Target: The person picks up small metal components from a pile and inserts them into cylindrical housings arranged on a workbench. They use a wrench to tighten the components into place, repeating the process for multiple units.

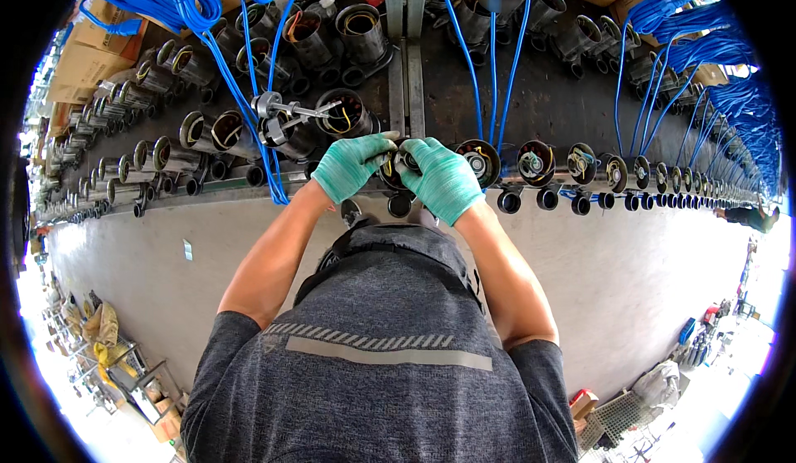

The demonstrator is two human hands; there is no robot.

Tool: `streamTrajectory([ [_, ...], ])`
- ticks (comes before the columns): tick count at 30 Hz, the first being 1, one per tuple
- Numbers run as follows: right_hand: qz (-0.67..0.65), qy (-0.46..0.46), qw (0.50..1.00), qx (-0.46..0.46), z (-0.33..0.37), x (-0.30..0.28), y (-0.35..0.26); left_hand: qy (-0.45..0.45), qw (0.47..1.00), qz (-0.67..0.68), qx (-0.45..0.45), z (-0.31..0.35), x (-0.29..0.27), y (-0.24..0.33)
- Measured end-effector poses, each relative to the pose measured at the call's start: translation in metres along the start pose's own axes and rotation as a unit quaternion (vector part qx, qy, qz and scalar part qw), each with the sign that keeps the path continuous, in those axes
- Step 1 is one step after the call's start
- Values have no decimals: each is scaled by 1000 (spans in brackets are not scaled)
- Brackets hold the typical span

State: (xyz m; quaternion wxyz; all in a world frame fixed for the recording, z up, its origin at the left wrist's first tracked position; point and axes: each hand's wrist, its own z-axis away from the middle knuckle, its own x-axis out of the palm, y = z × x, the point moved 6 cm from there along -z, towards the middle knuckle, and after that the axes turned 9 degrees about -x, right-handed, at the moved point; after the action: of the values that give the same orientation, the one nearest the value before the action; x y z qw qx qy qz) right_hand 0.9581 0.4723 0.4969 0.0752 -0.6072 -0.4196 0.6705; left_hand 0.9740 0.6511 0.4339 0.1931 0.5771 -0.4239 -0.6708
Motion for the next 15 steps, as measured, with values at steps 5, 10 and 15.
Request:
streamTrajectory([
  [5,61,-40,997,0,-13,7,-3,-19,993,92,-65,2,4,-13],
  [10,40,-21,999,24,-2,17,15,-23,989,137,-55,3,5,-19],
  [15,117,-116,986,-4,-5,34,10,-38,985,152,-77,3,4,-23],
])
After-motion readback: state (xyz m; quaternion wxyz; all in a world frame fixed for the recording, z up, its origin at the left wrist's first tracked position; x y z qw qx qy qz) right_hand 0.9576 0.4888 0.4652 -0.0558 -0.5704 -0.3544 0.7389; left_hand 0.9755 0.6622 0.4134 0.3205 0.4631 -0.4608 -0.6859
